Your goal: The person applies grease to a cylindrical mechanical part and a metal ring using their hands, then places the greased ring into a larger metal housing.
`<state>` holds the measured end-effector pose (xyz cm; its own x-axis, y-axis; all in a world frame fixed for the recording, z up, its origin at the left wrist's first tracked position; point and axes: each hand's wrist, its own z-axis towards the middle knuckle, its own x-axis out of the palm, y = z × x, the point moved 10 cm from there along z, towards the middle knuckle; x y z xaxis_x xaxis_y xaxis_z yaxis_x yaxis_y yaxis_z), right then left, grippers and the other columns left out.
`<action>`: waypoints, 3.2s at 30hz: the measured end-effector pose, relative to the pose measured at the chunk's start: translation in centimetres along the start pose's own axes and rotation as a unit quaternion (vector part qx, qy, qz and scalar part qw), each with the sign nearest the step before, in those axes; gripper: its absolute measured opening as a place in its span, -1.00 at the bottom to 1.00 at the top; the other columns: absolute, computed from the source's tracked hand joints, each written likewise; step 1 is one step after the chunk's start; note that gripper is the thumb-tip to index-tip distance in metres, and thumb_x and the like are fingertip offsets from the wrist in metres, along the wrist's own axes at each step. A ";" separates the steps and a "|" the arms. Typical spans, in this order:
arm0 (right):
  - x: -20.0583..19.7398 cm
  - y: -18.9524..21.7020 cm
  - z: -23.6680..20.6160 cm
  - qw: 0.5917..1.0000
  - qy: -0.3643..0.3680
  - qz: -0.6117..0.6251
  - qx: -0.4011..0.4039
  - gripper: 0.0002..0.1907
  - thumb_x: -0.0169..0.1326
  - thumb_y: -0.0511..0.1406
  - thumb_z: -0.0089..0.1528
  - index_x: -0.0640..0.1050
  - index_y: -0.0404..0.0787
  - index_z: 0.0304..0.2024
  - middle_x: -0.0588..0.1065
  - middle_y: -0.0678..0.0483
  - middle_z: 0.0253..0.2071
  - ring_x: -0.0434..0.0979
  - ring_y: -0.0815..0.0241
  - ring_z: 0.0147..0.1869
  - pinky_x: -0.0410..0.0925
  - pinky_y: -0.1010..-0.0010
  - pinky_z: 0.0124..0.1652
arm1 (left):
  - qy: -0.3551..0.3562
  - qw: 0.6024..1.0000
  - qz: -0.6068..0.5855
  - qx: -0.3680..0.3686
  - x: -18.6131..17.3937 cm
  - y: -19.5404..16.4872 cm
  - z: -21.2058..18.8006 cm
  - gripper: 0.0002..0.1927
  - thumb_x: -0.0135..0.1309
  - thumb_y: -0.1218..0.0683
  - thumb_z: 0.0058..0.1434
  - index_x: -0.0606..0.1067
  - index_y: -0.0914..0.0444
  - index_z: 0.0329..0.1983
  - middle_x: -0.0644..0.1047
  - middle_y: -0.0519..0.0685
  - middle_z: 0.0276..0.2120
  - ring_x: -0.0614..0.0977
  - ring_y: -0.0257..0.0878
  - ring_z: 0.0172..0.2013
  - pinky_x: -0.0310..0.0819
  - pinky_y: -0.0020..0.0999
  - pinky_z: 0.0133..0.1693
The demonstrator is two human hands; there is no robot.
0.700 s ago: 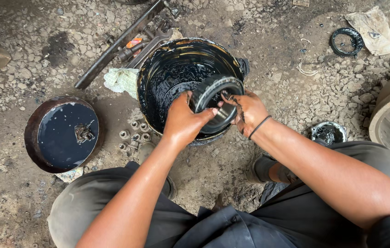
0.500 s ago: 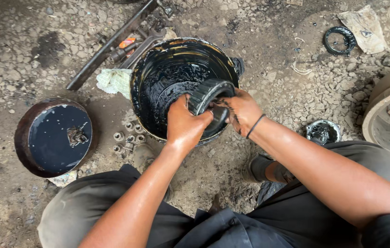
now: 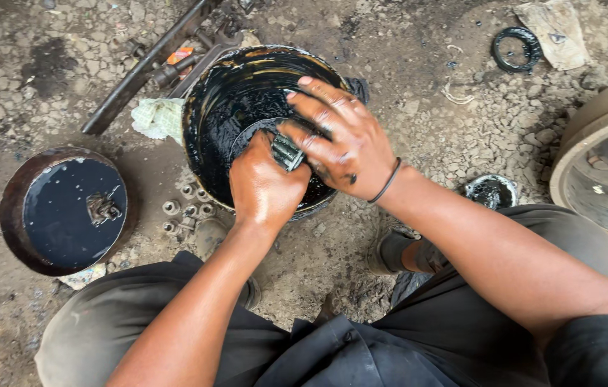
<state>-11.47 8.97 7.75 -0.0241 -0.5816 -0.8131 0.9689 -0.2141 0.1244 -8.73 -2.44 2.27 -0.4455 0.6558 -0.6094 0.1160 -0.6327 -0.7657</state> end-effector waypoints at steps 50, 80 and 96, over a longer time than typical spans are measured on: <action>1.7 -4.9 -3.4 0.967 -0.117 0.174 0.146 -0.72 0.25 -0.45 0.16 0.56 -0.36 -0.08 0.56 -0.19 0.14 0.49 -0.15 0.41 0.38 0.07 0.34 | -0.001 0.997 -0.065 0.048 -1.4 -3.2 -2.5 -0.78 0.23 0.18 -0.02 0.41 0.32 -0.42 0.55 0.17 -0.52 0.65 0.15 -0.45 0.52 -0.09 -0.37; 19.1 -6.0 -14.6 0.410 -0.244 0.699 0.532 -0.81 0.10 -0.28 0.34 0.53 -0.26 -0.06 0.58 0.07 -0.22 0.58 0.24 -0.25 0.48 0.41 -0.28 | -0.044 0.950 -0.308 0.035 -1.3 -2.6 -1.2 -0.77 0.26 0.27 0.15 0.47 0.33 -0.17 0.62 -0.10 -0.29 0.60 -0.48 -0.29 0.55 -0.50 -0.21; -0.2 -0.4 -1.5 0.998 -0.020 0.034 -0.048 -0.65 0.28 -0.38 0.05 0.57 -0.34 -0.12 0.59 -0.14 0.07 0.61 -0.14 0.28 0.54 0.16 0.11 | 0.224 0.949 -0.222 -0.001 2.0 -2.5 -2.0 -0.65 0.39 -0.05 0.01 0.56 0.28 -0.37 0.61 -0.12 -0.52 0.57 -0.43 -0.49 0.51 -0.38 -0.41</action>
<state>-11.55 10.32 7.01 0.0352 -0.6232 -0.7813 0.9876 -0.0977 0.1225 -8.12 1.29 2.53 -0.0292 0.9671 -0.2529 0.0060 -0.2528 -0.9675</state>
